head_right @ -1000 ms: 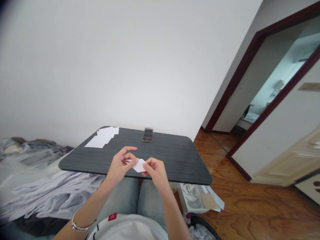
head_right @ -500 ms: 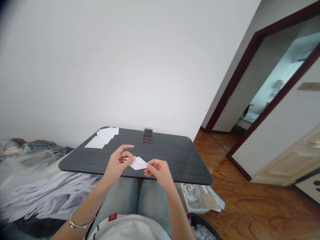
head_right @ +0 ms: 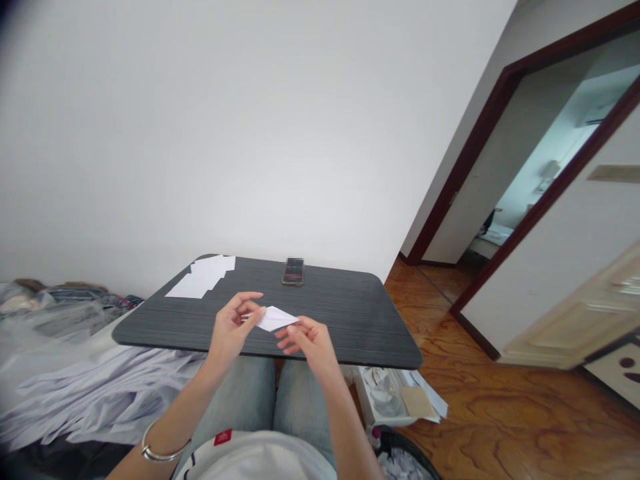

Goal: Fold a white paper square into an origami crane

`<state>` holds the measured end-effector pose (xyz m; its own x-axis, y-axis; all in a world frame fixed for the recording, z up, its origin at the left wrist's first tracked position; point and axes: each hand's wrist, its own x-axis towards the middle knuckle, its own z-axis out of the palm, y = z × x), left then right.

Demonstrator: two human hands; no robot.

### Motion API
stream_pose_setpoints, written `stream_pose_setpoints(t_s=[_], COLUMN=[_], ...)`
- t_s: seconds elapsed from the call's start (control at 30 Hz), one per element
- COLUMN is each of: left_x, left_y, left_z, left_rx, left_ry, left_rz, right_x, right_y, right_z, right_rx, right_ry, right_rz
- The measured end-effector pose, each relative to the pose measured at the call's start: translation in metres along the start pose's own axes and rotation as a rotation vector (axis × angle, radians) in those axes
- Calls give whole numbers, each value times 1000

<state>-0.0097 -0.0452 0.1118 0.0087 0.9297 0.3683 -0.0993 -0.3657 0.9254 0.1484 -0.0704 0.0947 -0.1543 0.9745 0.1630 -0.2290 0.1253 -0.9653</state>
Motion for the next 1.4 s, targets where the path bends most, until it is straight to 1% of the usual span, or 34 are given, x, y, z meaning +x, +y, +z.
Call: stream_pose_setpoints(t_s=[0.1,0.17,0.23,0.33,0.4,0.53,0.6,0.67,0.77,0.83,0.93,1.07,1.13,1.3,1.4], left_x=[-3,-5,-6,-8,-7,-4,-2,-2,-2,-2,-1,-1,0,0,0], left_y=[-1,-2,-2,-3,-3,-4,-4,-4,-4,-4,-2,-1,1,6,4], left_z=[5,7,8,6,5,5,6,6,6,5,5,3,2,-4,-4], left_rx=[3,-23,-49,-62,-56,-39,-59,-89,-131,-146,-147,-138,-133,-111,-91], left_ry=[11,-11,-76,-232,-278,-257,-266,-265,-219,-173,-119,-91,-115,-303,-358], left_rz=[-1,-22,-64,-116,-111,-120,-146,-166,-172,-174,-190,-214,-231,-282,-286], right_x=[4,7,10,10,10,7,6,6,6,4,1,-2,-2,-1,-1], right_y=[5,6,5,3,2,1,1,1,2,4,5,4,3,2,0], right_z=[13,16,14,8,5,6,9,11,12,14,16,17,15,8,6], right_rx=[17,19,4,-56,-116,-210,-220,-212,-198,-191,-217,-252,-236,-167,-150], right_ry=[79,149,213,283,264,159,145,160,209,224,205,184,178,138,103], right_rz=[13,-18,-59,-122,-134,-110,-122,-150,-188,-178,-169,-189,-184,-147,-111])
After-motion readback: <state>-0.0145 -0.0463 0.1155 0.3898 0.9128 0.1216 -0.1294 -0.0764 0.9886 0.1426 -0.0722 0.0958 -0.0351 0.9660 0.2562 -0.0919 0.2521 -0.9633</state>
